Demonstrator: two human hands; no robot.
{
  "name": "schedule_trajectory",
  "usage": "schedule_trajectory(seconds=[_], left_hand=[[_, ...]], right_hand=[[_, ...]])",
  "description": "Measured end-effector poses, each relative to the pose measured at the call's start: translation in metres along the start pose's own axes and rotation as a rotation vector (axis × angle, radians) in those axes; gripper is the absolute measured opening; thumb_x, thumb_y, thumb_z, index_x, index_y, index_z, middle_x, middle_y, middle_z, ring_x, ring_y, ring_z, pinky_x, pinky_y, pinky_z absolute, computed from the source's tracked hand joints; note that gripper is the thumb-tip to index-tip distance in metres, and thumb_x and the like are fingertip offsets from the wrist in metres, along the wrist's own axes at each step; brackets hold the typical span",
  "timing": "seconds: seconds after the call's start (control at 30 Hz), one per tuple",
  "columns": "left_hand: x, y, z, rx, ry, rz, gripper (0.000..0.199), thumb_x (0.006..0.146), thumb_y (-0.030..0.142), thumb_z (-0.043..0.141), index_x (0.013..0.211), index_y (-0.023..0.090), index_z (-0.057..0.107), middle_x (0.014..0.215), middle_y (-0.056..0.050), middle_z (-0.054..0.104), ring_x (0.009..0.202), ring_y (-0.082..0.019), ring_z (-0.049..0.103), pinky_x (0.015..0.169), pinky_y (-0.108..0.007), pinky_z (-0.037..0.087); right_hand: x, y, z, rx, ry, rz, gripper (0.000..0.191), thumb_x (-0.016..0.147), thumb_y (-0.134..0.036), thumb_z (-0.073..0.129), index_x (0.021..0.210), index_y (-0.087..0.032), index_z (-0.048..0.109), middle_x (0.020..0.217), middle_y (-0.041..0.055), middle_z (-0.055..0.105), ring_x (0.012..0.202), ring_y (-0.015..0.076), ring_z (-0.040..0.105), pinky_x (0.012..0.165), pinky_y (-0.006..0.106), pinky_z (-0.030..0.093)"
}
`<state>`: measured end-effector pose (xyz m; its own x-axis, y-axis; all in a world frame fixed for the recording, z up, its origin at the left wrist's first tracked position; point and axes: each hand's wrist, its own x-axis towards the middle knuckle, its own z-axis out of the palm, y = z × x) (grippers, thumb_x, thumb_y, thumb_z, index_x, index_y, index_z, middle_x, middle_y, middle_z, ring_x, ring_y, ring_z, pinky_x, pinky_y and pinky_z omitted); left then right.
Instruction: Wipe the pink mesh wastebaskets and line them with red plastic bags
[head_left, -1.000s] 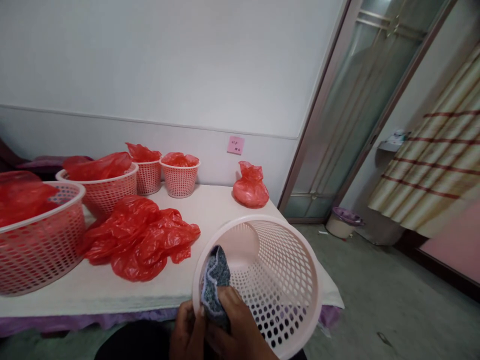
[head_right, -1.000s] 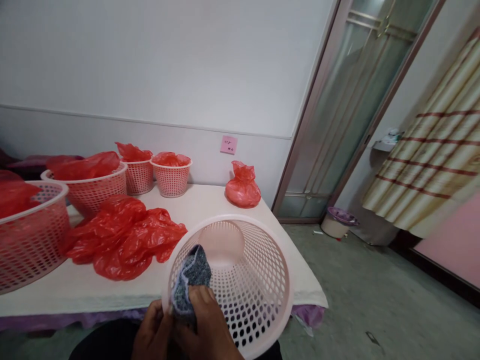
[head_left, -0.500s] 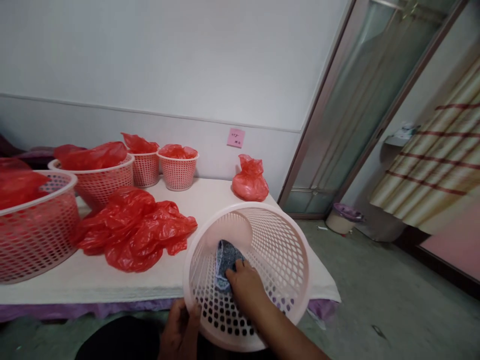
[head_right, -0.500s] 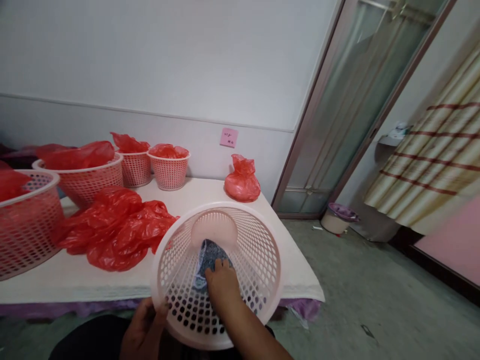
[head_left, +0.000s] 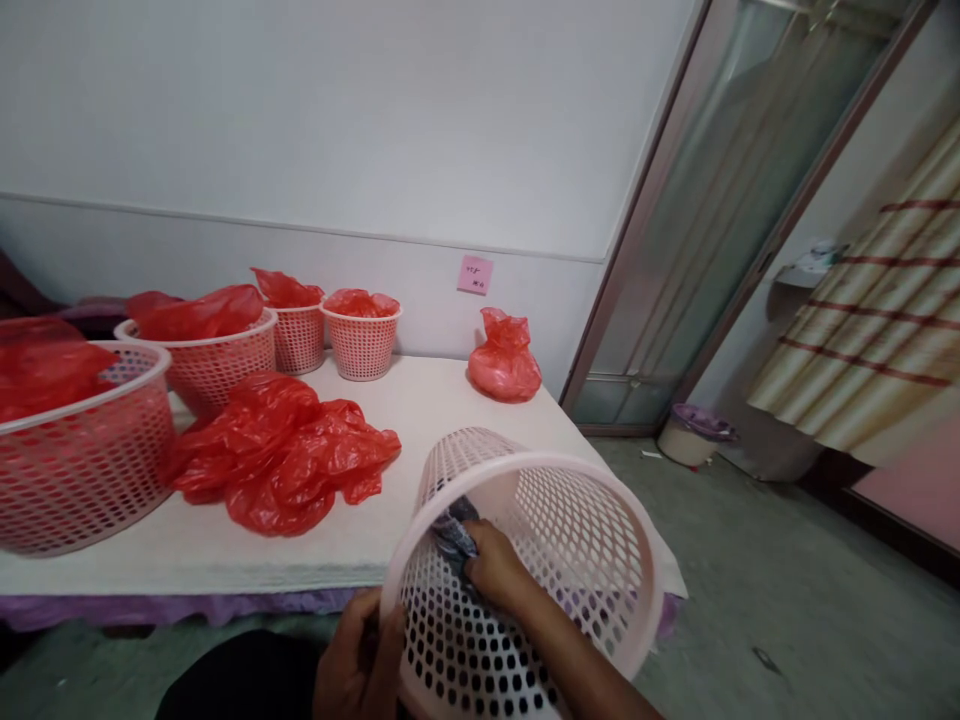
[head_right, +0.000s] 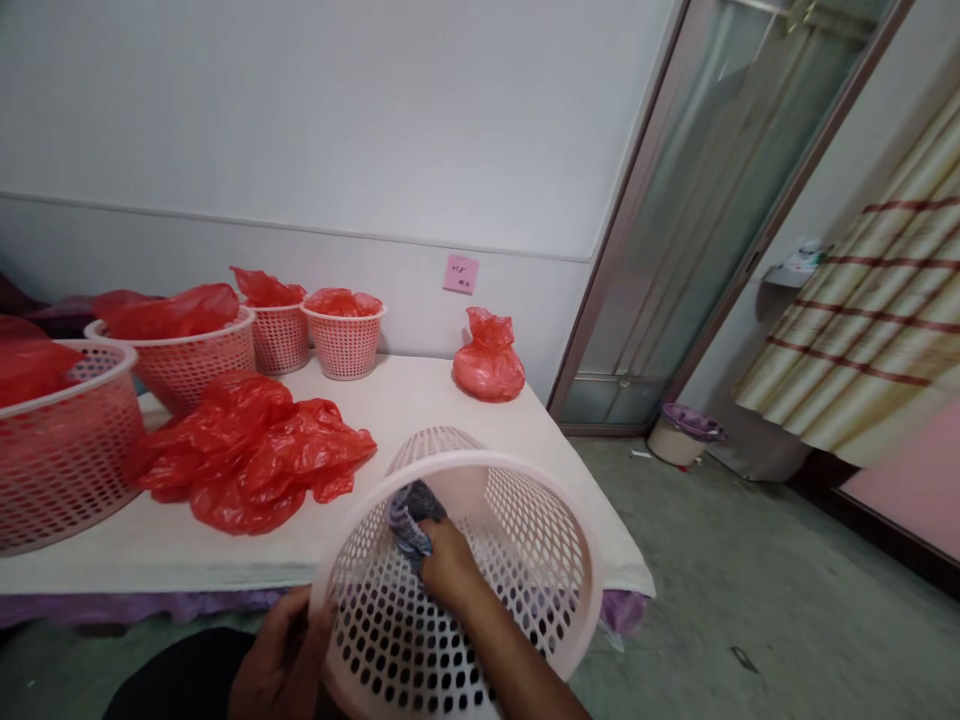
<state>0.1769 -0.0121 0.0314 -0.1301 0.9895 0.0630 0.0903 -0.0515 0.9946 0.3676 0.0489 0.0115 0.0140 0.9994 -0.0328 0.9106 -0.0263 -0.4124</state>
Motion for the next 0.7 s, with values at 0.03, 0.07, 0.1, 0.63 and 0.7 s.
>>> schedule_trajectory(seconds=[0.03,0.07,0.1,0.63,0.7], left_hand=[[0.003,-0.002,-0.001,0.003,0.016,0.014,0.037,0.077,0.059,0.059,0.088,0.025,0.067,0.072,0.003,0.071,0.065,-0.017,0.063,0.060,-0.025,0.049],[0.008,-0.004,-0.002,0.017,0.024,0.036,0.038,0.077,0.059,0.060,0.089,0.024,0.067,0.076,0.002,0.072,0.068,-0.018,0.064,0.061,-0.024,0.049],[0.012,-0.006,-0.004,0.043,0.022,0.057,0.038,0.077,0.059,0.060,0.091,0.024,0.067,0.078,0.002,0.072,0.070,-0.018,0.065,0.062,-0.024,0.050],[0.057,0.029,-0.008,0.259,0.099,0.499,0.018,0.089,0.036,0.055,0.097,0.023,0.063,0.091,0.000,0.066,0.084,-0.015,0.062,0.078,-0.026,0.047],[0.064,0.036,-0.012,0.279,0.109,0.551,0.017,0.088,0.034,0.056,0.099,0.022,0.063,0.091,0.000,0.065,0.086,-0.015,0.061,0.081,-0.026,0.046]], right_hand=[[-0.006,-0.011,0.001,0.041,0.006,-0.033,0.051,0.071,-0.005,0.049,0.115,-0.024,0.063,0.106,0.0042,0.066,0.096,0.0187,0.061,0.082,0.026,0.045],[-0.014,-0.021,0.002,0.084,0.017,-0.074,0.049,0.072,-0.007,0.049,0.115,-0.025,0.063,0.106,0.0034,0.066,0.096,0.0185,0.061,0.081,0.026,0.045],[-0.024,-0.031,0.003,0.123,0.026,-0.117,0.047,0.073,-0.008,0.050,0.115,-0.026,0.063,0.107,0.0033,0.066,0.095,0.0186,0.061,0.080,0.026,0.046],[-0.083,-0.037,-0.031,-0.252,-0.136,0.105,0.023,0.084,-0.012,0.051,0.095,-0.022,0.069,0.100,0.0073,0.070,0.087,0.0202,0.066,0.072,0.027,0.048],[-0.086,-0.044,-0.025,-0.204,-0.162,0.137,0.020,0.085,-0.015,0.052,0.095,-0.021,0.069,0.095,0.0059,0.071,0.085,0.0190,0.067,0.069,0.026,0.048]])
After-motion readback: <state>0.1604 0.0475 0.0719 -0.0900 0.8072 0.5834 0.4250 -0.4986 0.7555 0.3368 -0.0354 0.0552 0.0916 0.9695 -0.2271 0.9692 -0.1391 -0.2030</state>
